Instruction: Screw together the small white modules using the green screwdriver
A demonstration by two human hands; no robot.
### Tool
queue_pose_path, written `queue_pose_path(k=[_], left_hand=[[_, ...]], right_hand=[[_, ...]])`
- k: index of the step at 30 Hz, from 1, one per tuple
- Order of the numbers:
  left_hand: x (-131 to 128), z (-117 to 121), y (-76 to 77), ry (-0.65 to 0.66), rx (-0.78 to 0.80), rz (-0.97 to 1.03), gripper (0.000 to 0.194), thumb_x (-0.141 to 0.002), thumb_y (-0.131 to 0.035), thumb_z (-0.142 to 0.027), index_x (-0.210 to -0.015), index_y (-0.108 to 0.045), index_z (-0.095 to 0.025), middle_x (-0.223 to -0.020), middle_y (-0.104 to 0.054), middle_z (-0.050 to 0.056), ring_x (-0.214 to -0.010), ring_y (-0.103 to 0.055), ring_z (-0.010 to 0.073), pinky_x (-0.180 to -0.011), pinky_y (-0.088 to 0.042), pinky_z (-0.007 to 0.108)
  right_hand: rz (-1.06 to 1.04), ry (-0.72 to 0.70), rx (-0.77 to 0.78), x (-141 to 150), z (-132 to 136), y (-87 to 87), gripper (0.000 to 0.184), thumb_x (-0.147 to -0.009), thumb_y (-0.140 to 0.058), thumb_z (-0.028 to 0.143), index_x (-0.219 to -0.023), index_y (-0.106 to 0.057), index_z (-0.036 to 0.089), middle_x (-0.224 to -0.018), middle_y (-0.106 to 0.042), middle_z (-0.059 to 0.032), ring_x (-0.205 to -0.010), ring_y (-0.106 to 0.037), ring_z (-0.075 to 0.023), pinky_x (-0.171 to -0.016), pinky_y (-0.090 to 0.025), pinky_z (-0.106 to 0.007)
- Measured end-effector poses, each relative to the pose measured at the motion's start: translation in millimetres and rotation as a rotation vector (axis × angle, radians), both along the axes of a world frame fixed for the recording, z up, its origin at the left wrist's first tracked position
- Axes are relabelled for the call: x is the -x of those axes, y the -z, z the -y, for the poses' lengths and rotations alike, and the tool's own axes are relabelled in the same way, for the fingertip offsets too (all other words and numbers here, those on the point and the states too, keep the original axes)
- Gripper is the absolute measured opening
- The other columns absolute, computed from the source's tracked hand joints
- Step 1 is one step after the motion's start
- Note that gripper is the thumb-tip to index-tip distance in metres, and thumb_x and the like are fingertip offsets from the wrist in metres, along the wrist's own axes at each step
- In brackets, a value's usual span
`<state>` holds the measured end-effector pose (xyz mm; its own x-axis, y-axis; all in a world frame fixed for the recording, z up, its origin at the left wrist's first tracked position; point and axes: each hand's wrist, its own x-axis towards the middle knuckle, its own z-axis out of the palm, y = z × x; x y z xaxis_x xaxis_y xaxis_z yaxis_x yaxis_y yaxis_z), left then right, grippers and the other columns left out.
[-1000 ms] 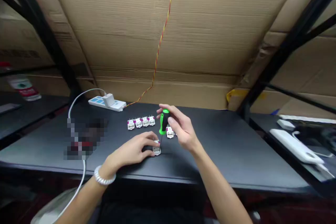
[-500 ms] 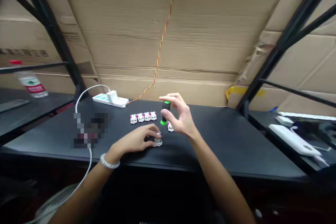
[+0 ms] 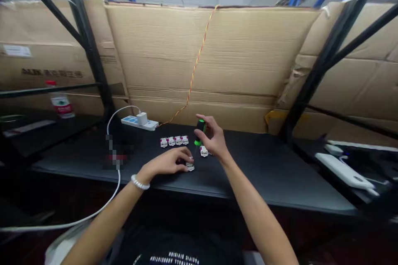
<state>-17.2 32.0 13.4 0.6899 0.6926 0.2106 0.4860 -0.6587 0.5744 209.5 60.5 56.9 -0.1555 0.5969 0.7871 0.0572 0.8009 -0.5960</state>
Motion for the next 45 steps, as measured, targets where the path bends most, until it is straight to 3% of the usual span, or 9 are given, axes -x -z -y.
queue_pose_path(k=[3,5,11,17,24,29,35,40,45], left_hand=[[0.6,-0.5,-0.4,0.002,-0.001,0.003,0.023,-0.089,-0.083,-0.024,-0.112,-0.085,-0.022,-0.126,-0.073,0.008,-0.112,-0.071,0.0254,-0.103,-0.054,0.036],[1.1,-0.4,-0.7,0.006,-0.005,0.006,0.023,-0.089,-0.084,-0.024,-0.112,-0.085,-0.021,-0.126,-0.073,0.009,-0.112,-0.071,0.0253,-0.103,-0.054,0.036],[2.0,0.6,-1.2,0.001,-0.024,-0.006,0.023,-0.09,-0.083,-0.024,-0.113,-0.085,-0.022,-0.127,-0.072,0.009,-0.112,-0.071,0.025,-0.104,-0.053,0.036],[1.5,1.2,-3.0,0.002,-0.006,-0.006,0.024,-0.089,-0.082,-0.019,-0.113,-0.084,-0.02,-0.128,-0.072,0.009,-0.115,-0.07,0.0248,-0.107,-0.052,0.036],[1.5,3.0,-4.3,-0.004,-0.011,-0.016,0.023,-0.09,-0.08,-0.021,-0.113,-0.084,-0.022,-0.127,-0.072,0.008,-0.114,-0.07,0.0252,-0.106,-0.052,0.038],[1.0,0.7,-2.7,0.006,-0.007,-0.011,0.02,-0.091,-0.081,-0.025,-0.111,-0.084,-0.021,-0.128,-0.072,0.009,-0.112,-0.071,0.0255,-0.105,-0.053,0.038],[1.3,1.6,-3.1,0.003,-0.028,-0.01,0.021,-0.091,-0.081,-0.028,-0.111,-0.084,-0.022,-0.126,-0.073,0.009,-0.11,-0.071,0.0254,-0.103,-0.054,0.037],[0.8,3.2,-5.4,-0.002,-0.014,-0.016,0.022,-0.09,-0.082,-0.024,-0.112,-0.085,-0.021,-0.125,-0.073,0.008,-0.109,-0.072,0.0251,-0.102,-0.054,0.036],[0.7,3.8,-6.4,-0.008,-0.011,-0.014,0.023,-0.089,-0.083,-0.024,-0.112,-0.085,-0.022,-0.125,-0.073,0.008,-0.112,-0.071,0.0259,-0.103,-0.053,0.036]], right_hand=[[-0.007,-0.172,0.085,0.0,-1.2,2.1,0.056,-0.102,-0.064,0.053,-0.151,-0.06,0.027,-0.124,-0.072,-0.0096,-0.1,-0.073,-0.0236,-0.098,-0.061,-0.044],[-0.018,-0.224,0.076,-0.7,-1.9,3.0,0.053,-0.104,-0.06,0.054,-0.15,-0.06,0.027,-0.126,-0.072,-0.0102,-0.102,-0.074,-0.0247,-0.098,-0.061,-0.046],[-0.025,0.036,-0.05,0.5,-0.1,-0.3,0.045,-0.094,-0.077,0.049,-0.131,-0.074,0.025,-0.114,-0.069,-0.0077,-0.096,-0.067,-0.0216,-0.088,-0.06,-0.038],[-0.043,-0.186,0.041,1.3,1.7,-0.6,0.052,-0.105,-0.056,0.054,-0.148,-0.061,0.026,-0.121,-0.075,-0.0096,-0.097,-0.073,-0.0233,-0.098,-0.06,-0.046],[-0.007,0.084,-0.034,5.7,3.6,-1.0,0.048,-0.093,-0.076,0.053,-0.133,-0.072,0.025,-0.118,-0.067,-0.0079,-0.093,-0.066,-0.0199,-0.087,-0.06,-0.037],[-0.031,-0.109,0.044,4.5,6.6,-3.7,0.053,-0.105,-0.057,0.056,-0.148,-0.062,0.027,-0.121,-0.073,-0.0096,-0.099,-0.072,-0.024,-0.101,-0.06,-0.047],[0.009,0.036,-0.04,4.0,6.9,-2.4,0.049,-0.092,-0.078,0.052,-0.133,-0.071,0.028,-0.118,-0.067,-0.007,-0.1,-0.067,-0.0219,-0.096,-0.059,-0.041],[-0.007,-0.151,0.049,2.4,6.9,-3.4,0.053,-0.104,-0.059,0.054,-0.149,-0.06,0.027,-0.12,-0.071,-0.009,-0.098,-0.071,-0.0229,-0.098,-0.06,-0.045],[0.015,0.068,-0.053,0.9,6.6,-5.3,0.048,-0.094,-0.074,0.053,-0.133,-0.072,0.025,-0.119,-0.066,-0.0084,-0.095,-0.065,-0.0206,-0.087,-0.06,-0.037]])
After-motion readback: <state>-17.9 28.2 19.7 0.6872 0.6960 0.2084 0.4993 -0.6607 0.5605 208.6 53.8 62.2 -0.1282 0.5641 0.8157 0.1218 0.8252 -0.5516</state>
